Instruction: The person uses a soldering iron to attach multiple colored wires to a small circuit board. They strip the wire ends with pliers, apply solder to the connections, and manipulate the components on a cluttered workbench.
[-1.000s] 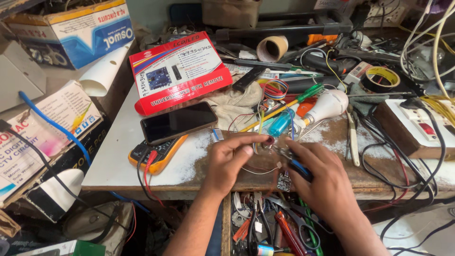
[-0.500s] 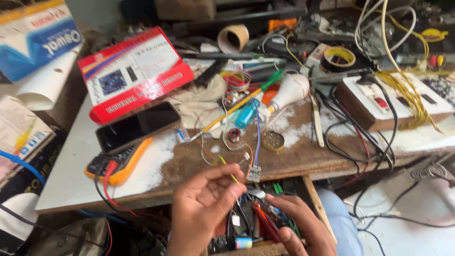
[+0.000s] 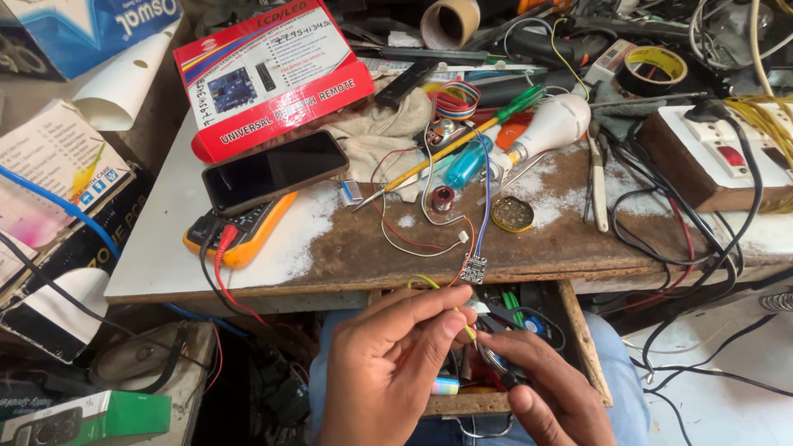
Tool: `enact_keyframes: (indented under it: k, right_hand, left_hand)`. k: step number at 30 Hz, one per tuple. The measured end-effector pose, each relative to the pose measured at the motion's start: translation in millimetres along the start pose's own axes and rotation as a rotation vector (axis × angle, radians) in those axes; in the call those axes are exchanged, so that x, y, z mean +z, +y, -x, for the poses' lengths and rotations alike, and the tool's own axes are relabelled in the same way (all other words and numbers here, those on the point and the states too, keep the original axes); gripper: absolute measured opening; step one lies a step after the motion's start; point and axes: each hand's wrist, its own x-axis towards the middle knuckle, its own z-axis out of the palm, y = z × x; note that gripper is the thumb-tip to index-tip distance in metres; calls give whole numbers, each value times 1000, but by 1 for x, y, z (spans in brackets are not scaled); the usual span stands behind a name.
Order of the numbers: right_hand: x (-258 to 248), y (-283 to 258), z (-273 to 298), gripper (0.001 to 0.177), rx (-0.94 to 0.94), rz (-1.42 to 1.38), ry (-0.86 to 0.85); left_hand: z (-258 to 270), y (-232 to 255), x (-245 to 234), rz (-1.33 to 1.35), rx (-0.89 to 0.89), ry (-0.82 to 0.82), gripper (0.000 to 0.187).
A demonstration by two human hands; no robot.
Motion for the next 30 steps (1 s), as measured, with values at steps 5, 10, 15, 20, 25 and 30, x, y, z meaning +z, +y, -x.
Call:
enact_keyframes:
  k: [5,10,15,20,25,30]
  right_hand:
    - [1,1,6,68,84,-47,37]
    - [-1,0,6,68,52,-40,53]
    - [-5,-2,5,67,13,51,28]
    - [-5,-3,2,65,15,63,15]
    - [-5,-5,2,62,-24,158,29]
    - [-4,-5,2,63,83,139,44]
  left_hand:
    - [0,-1,5,82,65,-12,24]
    - [-1,-1,7,-2,110,-30,22]
    - [0,4,5,-97,145,-32,22]
    - [-2,11,5,-175,157,-25,22]
    - [-3,14,5,-213,132,-19,22]
    - [-4,14,5,-237,164,-10,21]
